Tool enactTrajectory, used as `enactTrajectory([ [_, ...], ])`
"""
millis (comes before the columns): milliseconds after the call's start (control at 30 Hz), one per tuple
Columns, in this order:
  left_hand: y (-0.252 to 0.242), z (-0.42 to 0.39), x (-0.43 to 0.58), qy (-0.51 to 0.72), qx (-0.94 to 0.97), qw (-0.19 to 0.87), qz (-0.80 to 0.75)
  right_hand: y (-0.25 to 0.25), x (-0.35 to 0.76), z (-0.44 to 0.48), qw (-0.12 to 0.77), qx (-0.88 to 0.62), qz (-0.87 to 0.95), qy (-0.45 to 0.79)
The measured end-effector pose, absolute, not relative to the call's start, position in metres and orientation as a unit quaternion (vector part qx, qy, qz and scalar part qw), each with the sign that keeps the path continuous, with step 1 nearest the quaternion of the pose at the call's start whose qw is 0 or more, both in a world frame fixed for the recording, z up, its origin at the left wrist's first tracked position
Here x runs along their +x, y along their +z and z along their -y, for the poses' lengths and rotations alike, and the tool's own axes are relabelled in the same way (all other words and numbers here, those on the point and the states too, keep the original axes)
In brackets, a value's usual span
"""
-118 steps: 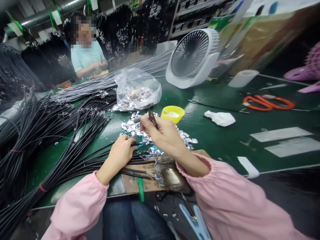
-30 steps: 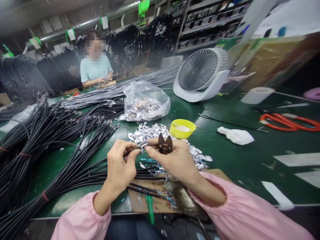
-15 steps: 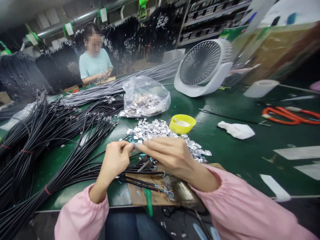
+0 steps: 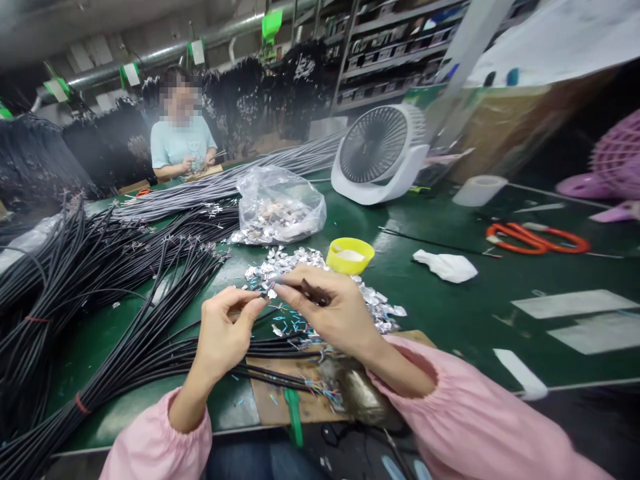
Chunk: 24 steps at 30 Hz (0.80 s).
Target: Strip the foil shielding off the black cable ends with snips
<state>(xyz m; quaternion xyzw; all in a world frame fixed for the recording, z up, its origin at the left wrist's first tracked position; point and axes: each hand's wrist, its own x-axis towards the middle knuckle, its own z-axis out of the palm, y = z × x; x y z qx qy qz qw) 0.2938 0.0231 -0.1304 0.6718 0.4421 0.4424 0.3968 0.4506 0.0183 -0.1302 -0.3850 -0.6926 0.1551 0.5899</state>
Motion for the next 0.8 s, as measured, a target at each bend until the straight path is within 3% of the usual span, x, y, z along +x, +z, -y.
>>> enactTrajectory([
  [200, -0.1314, -0.0206, 0.2947, 0.43, 0.68, 0.406, -0.434, -0.1276, 0.4491, -0.0155, 0.601, -0.393, 0.679, 0.154],
  [400, -0.1342, -0.0194, 0.2959, 0.459, 0.648, 0.467, -0.389, -0.129, 0.4484, -0.0185, 0.575, -0.441, 0.553, 0.412],
  [533, -0.1303, -0.0196, 0.2908, 0.486, 0.724, 0.319, -0.372, -0.1305, 0.4476, -0.0204, 0.513, -0.421, 0.523, 0.535],
  [633, -0.1278, -0.0181, 0.2879, 0.519, 0.747, 0.177, -0.376, -0.1282, 0.447, -0.0189, 0.542, -0.408, 0.559, 0.477],
  [800, -0.1311, -0.0143, 0.2887, 0.513, 0.769, 0.06, -0.376, -0.1228, 0.4455, -0.0128, 0.536, -0.378, 0.65, 0.384],
])
